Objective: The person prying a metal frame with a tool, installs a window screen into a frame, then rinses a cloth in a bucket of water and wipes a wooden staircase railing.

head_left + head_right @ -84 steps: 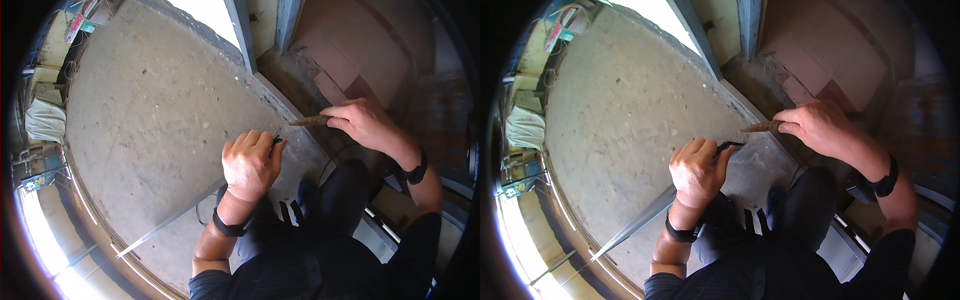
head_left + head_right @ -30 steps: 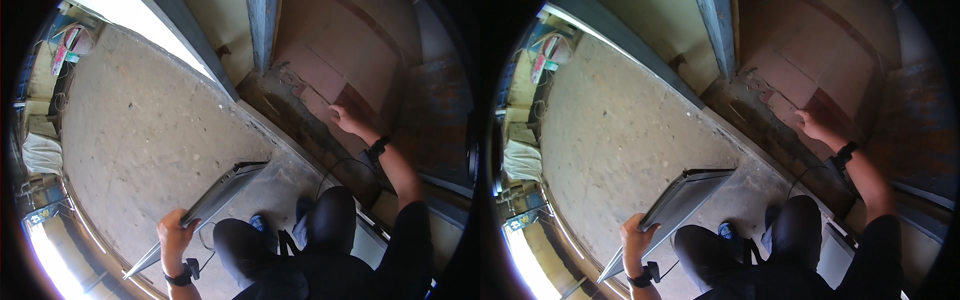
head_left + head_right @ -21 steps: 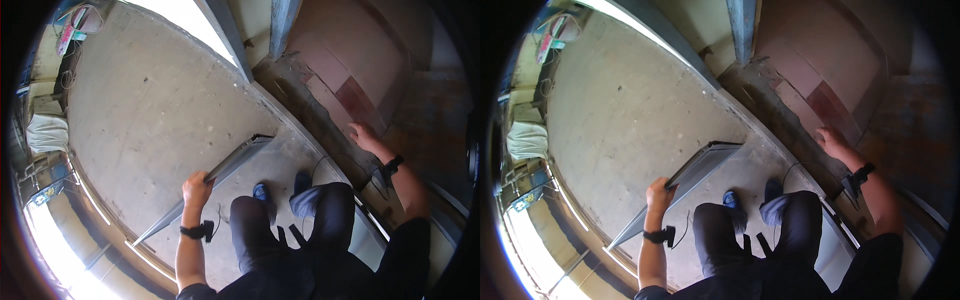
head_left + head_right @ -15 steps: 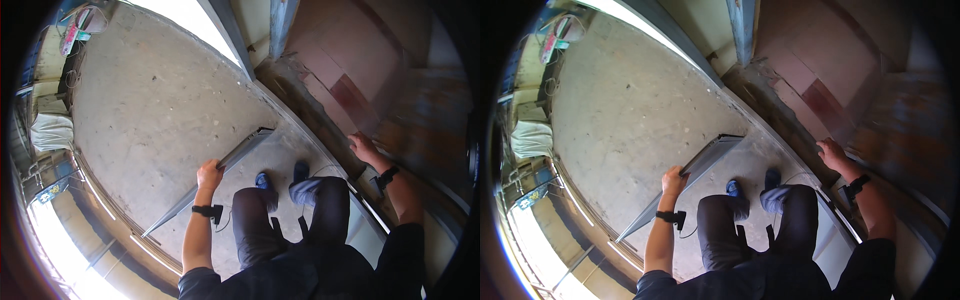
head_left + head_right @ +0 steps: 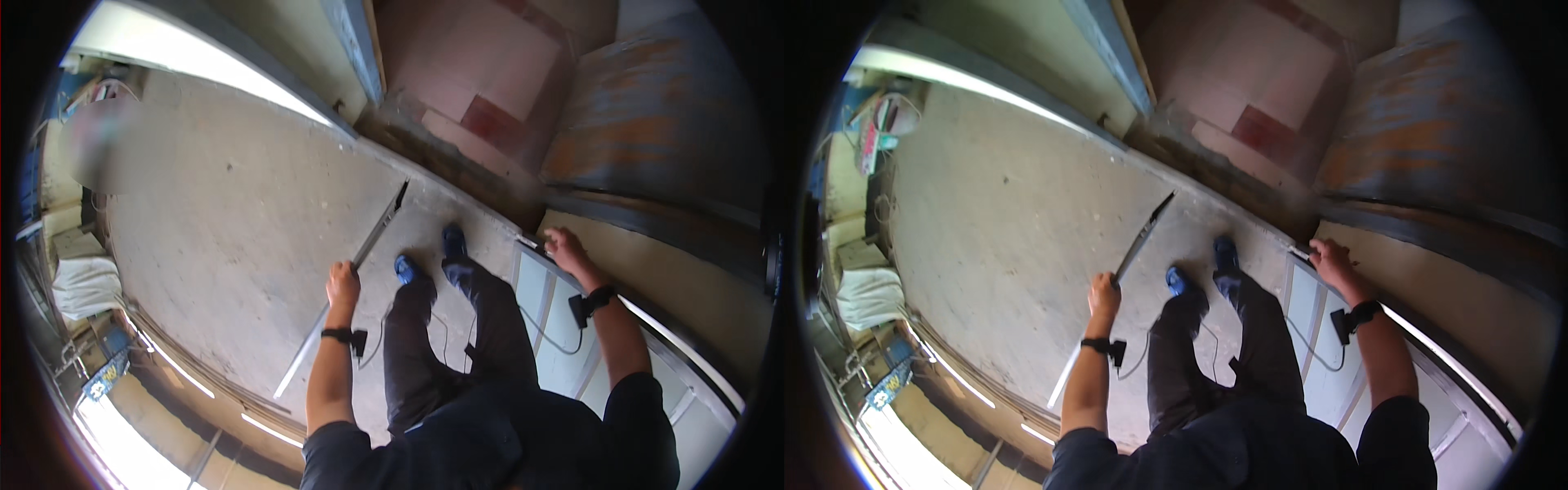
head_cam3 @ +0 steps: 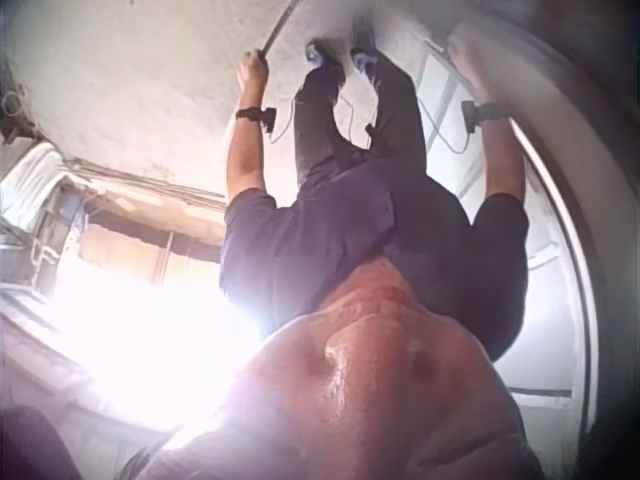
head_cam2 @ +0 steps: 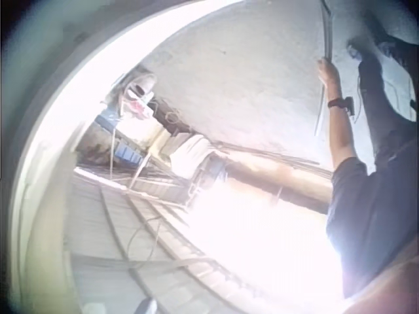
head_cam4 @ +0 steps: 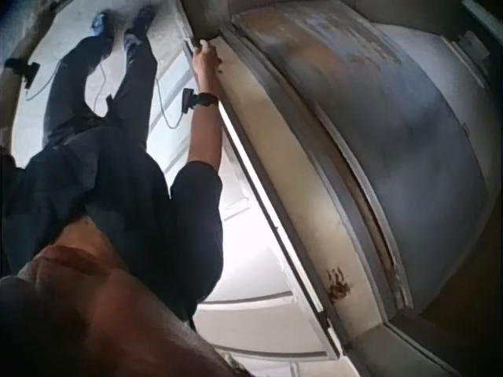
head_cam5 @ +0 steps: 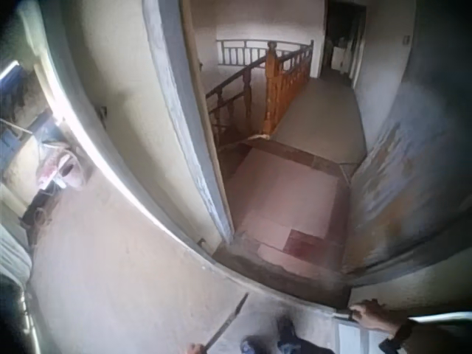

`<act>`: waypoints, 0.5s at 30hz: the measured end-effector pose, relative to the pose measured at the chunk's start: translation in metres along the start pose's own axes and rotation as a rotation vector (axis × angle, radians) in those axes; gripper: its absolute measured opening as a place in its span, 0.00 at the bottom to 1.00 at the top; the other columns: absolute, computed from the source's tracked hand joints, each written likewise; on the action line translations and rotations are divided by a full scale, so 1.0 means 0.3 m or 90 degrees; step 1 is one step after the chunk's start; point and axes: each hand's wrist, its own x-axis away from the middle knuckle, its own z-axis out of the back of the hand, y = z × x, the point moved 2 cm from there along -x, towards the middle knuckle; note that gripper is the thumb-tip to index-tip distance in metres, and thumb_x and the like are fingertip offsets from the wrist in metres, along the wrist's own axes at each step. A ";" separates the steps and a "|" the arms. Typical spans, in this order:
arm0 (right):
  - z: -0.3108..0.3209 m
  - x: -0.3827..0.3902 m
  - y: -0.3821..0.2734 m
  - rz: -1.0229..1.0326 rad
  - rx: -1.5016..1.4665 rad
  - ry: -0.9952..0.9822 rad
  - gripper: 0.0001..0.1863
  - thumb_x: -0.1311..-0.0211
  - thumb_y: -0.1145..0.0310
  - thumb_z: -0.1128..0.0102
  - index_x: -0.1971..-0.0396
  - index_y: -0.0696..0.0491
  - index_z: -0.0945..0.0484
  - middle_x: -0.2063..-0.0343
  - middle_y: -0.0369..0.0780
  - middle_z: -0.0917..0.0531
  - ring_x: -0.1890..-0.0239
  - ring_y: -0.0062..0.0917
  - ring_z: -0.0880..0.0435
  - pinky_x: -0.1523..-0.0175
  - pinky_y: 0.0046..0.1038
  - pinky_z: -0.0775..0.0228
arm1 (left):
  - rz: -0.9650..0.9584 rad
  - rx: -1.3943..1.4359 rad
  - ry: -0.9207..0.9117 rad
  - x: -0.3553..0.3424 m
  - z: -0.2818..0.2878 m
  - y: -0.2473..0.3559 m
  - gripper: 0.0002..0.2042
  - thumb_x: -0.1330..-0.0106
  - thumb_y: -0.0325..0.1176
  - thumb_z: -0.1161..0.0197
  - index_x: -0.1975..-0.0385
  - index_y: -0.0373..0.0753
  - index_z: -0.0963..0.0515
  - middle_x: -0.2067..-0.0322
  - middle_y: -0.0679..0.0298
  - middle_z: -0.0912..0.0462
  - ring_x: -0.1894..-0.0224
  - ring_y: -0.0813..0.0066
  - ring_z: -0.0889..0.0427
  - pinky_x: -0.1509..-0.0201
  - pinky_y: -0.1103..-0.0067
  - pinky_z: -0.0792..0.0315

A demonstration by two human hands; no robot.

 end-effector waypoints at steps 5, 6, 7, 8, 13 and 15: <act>-0.004 0.162 -0.059 -0.051 -0.148 -0.039 0.16 0.47 0.67 0.38 0.57 0.55 0.23 0.64 0.48 0.19 0.58 0.42 0.21 0.53 0.38 0.30 | -0.063 0.062 0.044 0.075 0.470 0.299 0.05 0.44 0.29 0.40 0.69 0.41 0.27 0.69 0.59 0.27 0.63 0.55 0.23 0.64 0.63 0.26; 0.007 0.186 -0.080 -0.049 -0.156 -0.018 0.16 0.47 0.67 0.38 0.57 0.55 0.23 0.64 0.48 0.19 0.58 0.42 0.21 0.53 0.38 0.30 | -0.066 0.080 0.037 0.085 0.575 0.361 0.05 0.44 0.29 0.40 0.69 0.41 0.26 0.69 0.59 0.26 0.63 0.55 0.23 0.64 0.63 0.26; 0.028 0.195 -0.106 -0.037 -0.175 -0.001 0.17 0.47 0.67 0.37 0.57 0.55 0.23 0.65 0.48 0.19 0.59 0.42 0.20 0.53 0.37 0.29 | -0.095 0.091 0.041 0.080 0.671 0.422 0.07 0.45 0.30 0.40 0.67 0.39 0.26 0.68 0.57 0.26 0.64 0.53 0.23 0.64 0.63 0.27; 0.048 0.200 -0.126 -0.024 -0.193 0.016 0.18 0.48 0.66 0.36 0.57 0.55 0.23 0.65 0.48 0.19 0.59 0.41 0.20 0.53 0.36 0.29 | -0.109 0.087 0.060 0.069 0.761 0.478 0.07 0.45 0.30 0.40 0.67 0.39 0.26 0.68 0.57 0.26 0.64 0.53 0.23 0.64 0.63 0.27; 0.169 0.199 -0.204 -0.003 -0.298 0.076 0.18 0.46 0.67 0.35 0.55 0.55 0.23 0.67 0.45 0.17 0.62 0.34 0.18 0.56 0.32 0.26 | -0.227 0.246 0.028 -0.042 1.138 0.746 0.09 0.46 0.31 0.37 0.70 0.34 0.26 0.73 0.52 0.23 0.69 0.51 0.22 0.64 0.65 0.28; 0.240 0.159 -0.247 0.011 -0.348 0.113 0.17 0.46 0.65 0.35 0.57 0.55 0.22 0.69 0.43 0.17 0.65 0.32 0.17 0.57 0.30 0.25 | -0.269 0.289 0.020 -0.108 1.221 0.812 0.08 0.46 0.31 0.37 0.72 0.33 0.26 0.76 0.52 0.23 0.73 0.55 0.22 0.65 0.68 0.28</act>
